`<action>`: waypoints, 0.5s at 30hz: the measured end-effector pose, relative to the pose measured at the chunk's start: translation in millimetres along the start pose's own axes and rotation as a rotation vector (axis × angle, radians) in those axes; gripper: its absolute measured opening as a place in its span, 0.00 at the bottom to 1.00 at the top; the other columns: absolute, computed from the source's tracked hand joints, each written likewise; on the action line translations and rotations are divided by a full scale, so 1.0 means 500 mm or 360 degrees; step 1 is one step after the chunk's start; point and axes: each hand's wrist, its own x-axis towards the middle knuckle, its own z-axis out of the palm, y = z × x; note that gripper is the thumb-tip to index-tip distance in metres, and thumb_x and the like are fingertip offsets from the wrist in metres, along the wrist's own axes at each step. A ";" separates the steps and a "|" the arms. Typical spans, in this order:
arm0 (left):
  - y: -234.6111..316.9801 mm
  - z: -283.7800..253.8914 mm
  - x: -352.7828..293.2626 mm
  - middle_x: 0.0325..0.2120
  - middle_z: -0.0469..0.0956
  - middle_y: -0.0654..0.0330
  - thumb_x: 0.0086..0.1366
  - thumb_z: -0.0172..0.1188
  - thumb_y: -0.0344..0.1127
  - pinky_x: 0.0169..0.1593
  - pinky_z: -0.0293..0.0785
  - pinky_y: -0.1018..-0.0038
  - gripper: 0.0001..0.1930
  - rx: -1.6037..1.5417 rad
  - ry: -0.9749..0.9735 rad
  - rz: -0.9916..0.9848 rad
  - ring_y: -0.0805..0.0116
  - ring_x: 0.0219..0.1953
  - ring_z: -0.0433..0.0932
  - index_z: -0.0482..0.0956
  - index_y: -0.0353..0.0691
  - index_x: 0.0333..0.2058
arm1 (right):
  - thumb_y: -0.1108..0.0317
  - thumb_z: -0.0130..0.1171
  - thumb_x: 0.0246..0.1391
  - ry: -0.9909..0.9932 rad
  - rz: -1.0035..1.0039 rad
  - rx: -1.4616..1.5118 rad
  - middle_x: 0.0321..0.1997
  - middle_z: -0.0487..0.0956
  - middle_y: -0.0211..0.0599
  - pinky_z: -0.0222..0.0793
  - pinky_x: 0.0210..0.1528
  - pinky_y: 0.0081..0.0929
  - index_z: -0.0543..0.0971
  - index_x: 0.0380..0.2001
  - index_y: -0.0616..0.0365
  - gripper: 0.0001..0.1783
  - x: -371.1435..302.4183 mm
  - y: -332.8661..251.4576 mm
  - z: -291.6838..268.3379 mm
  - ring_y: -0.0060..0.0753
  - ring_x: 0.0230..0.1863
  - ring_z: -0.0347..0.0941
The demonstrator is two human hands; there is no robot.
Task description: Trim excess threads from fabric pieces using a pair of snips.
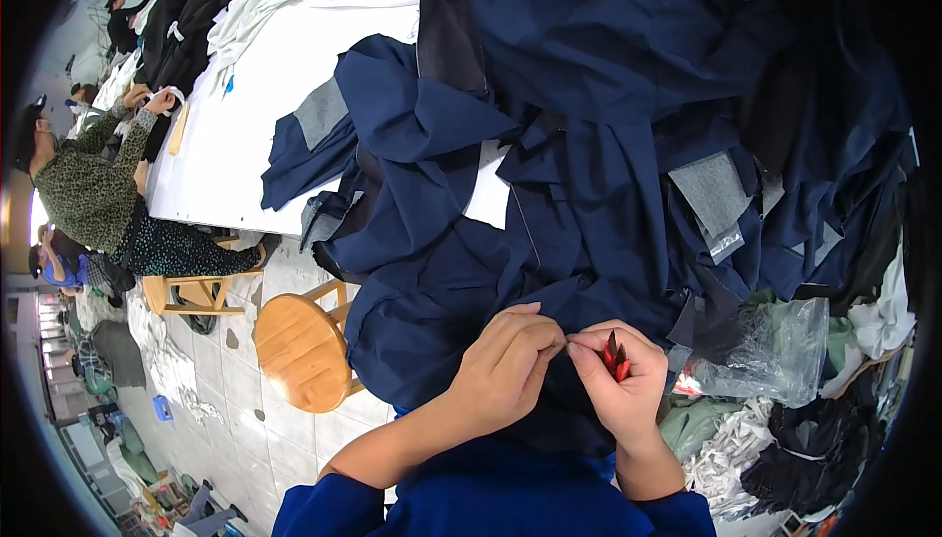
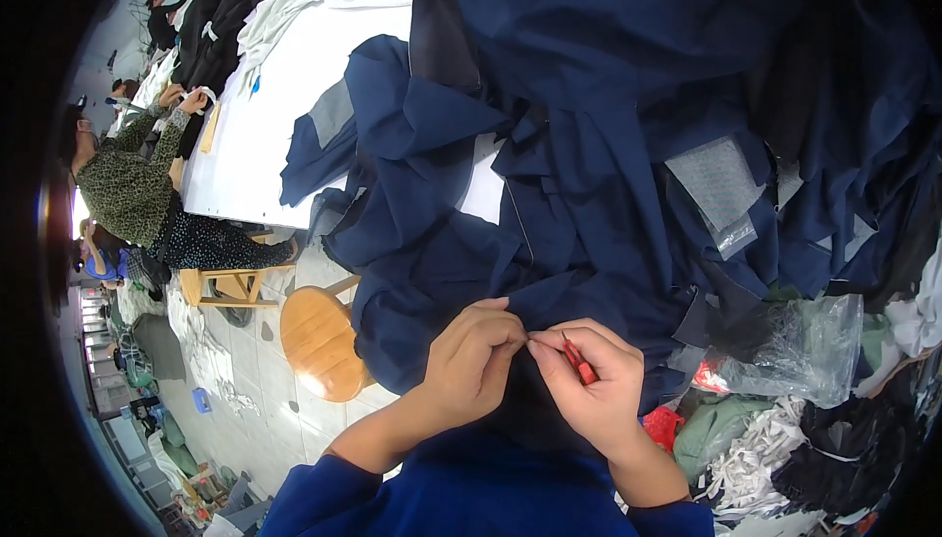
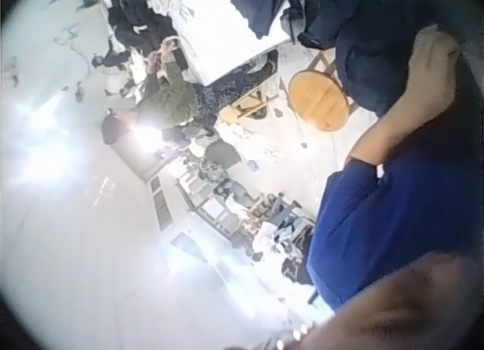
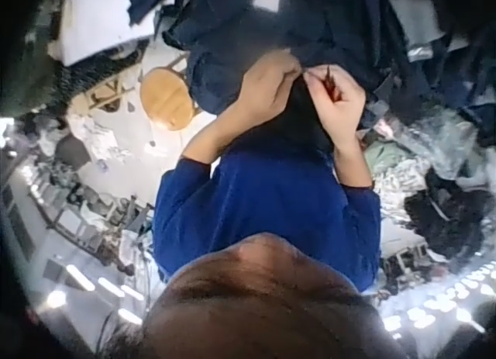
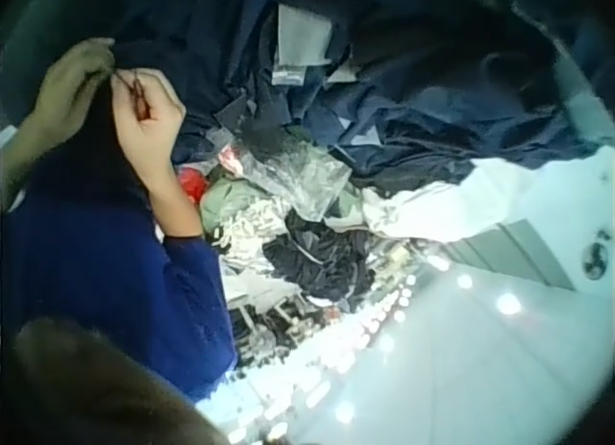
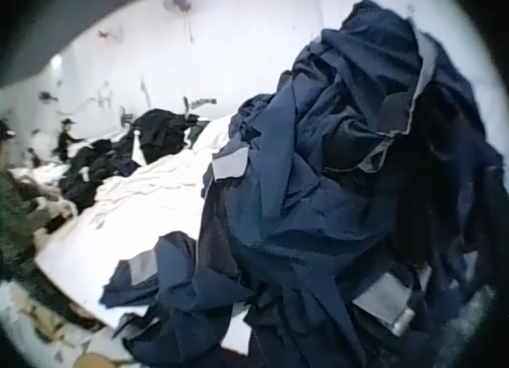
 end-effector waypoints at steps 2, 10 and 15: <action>0.002 0.000 0.001 0.26 0.75 0.54 0.49 0.57 0.14 0.46 0.75 0.63 0.10 0.0074 0.0017 0.0044 0.58 0.30 0.77 0.71 0.33 0.30 | 0.83 0.62 0.42 0.0010 -0.0046 -0.0018 0.26 0.79 0.37 0.65 0.27 0.14 0.79 0.27 0.67 0.05 0.000 -0.002 0.001 0.20 0.24 0.72; 0.020 0.012 0.006 0.26 0.74 0.53 0.49 0.56 0.13 0.46 0.75 0.62 0.11 0.0101 0.0111 -0.0003 0.57 0.29 0.76 0.71 0.32 0.31 | 0.84 0.64 0.39 0.0322 -0.0459 -0.0357 0.24 0.78 0.39 0.66 0.22 0.16 0.77 0.26 0.66 0.08 -0.012 -0.005 0.033 0.26 0.19 0.72; 0.012 -0.005 0.007 0.29 0.72 0.53 0.50 0.56 0.15 0.44 0.75 0.62 0.12 0.0267 -0.0019 -0.0071 0.55 0.32 0.75 0.68 0.32 0.34 | 0.84 0.61 0.41 0.0211 -0.0546 -0.0417 0.25 0.77 0.39 0.69 0.25 0.17 0.76 0.27 0.65 0.08 0.007 0.012 0.038 0.28 0.23 0.75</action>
